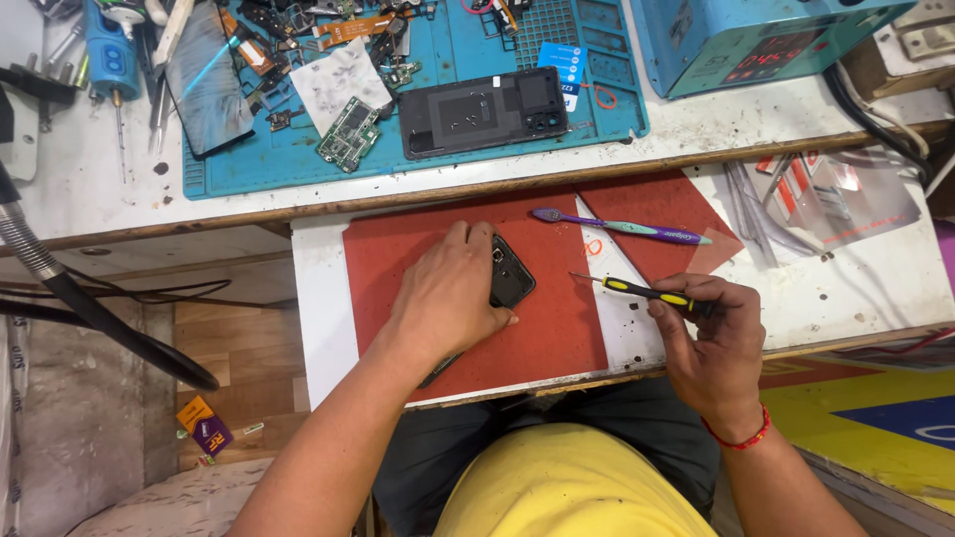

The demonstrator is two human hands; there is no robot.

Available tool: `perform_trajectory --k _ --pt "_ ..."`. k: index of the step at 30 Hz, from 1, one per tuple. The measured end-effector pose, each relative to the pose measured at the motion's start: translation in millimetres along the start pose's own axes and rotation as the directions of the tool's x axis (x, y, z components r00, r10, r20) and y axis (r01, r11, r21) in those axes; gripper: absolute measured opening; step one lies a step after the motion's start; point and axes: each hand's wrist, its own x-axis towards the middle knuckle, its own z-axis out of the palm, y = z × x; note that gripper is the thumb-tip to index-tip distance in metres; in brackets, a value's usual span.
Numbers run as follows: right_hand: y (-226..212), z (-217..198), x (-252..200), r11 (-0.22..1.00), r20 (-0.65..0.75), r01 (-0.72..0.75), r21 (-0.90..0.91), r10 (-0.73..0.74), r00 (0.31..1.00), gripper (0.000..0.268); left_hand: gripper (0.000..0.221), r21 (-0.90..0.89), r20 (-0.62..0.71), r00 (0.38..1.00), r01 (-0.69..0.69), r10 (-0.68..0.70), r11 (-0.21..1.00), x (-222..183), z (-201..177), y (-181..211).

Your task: The person uses a screwdriver to remove screws from the back of a disassembled smartphone. They then use a toothbrush to clean the internal components and the back cover of the phone. The person handles the phone and tools throughout the process.

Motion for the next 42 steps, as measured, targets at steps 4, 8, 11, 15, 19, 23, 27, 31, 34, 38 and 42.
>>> perform_trajectory --k 4,8,11,15,19,23,27,31,34,38,42 --pt "1.4 -1.2 -2.0 0.993 -0.041 -0.106 0.048 0.107 0.993 0.040 0.062 -0.279 0.025 0.999 0.044 -0.038 0.959 12.1 4.2 -16.4" --pt "-1.9 -5.7 3.5 0.989 -0.015 -0.126 0.083 0.127 0.992 0.044 0.041 -0.662 -0.085 0.979 0.084 -0.186 0.745 15.9 7.3 -38.0" --pt "-4.1 -10.7 8.5 0.958 -0.044 -0.169 0.232 0.185 0.982 0.042 0.039 -0.967 -0.127 0.920 -0.031 -0.371 0.253 2.9 11.1 -59.2" --pt "-9.3 -7.6 17.1 0.954 -0.091 -0.160 0.252 0.188 0.978 0.038 0.040 -0.986 -0.068 0.856 -0.135 -0.512 -0.096 -19.7 31.6 -71.9" --pt "-10.2 11.8 30.5 0.968 -0.092 -0.153 0.198 0.174 0.980 0.043 0.039 -0.988 -0.145 0.818 -0.090 -0.556 0.125 -35.5 42.1 -69.3" --pt "-6.1 37.9 44.1 0.976 0.006 0.034 0.213 -0.036 0.999 0.042 0.045 -0.510 -0.460 0.811 0.092 -0.361 0.855 -58.1 29.4 -65.6" --pt "-4.5 60.5 55.5 0.973 0.014 0.163 0.165 -0.168 0.986 0.050 0.055 -0.137 -0.484 0.833 0.231 -0.268 0.963 -67.4 14.3 -58.2" --pt "-4.1 69.8 59.7 0.970 0.032 0.229 0.088 -0.232 0.972 0.052 0.053 -0.051 -0.493 0.822 0.301 -0.286 0.952 -70.2 8.4 -51.1" --pt "-2.5 71.4 59.3 0.965 0.043 0.256 0.051 -0.258 0.965 0.053 0.051 -0.022 -0.555 0.814 0.193 -0.173 0.981 -69.8 16.2 -47.9" --pt "-1.4 72.0 58.8 0.961 0.050 0.271 0.050 -0.274 0.960 0.053 0.045 0.040 -0.602 0.793 -0.090 0.096 0.995 -65.8 37.9 -37.4" --pt "-1.5 73.3 59.7 0.945 0.057 0.326 0.036 -0.328 0.943 0.055 0.042 0.022 -0.548 0.800 -0.278 0.244 0.960 -58.2 59.8 -22.4"
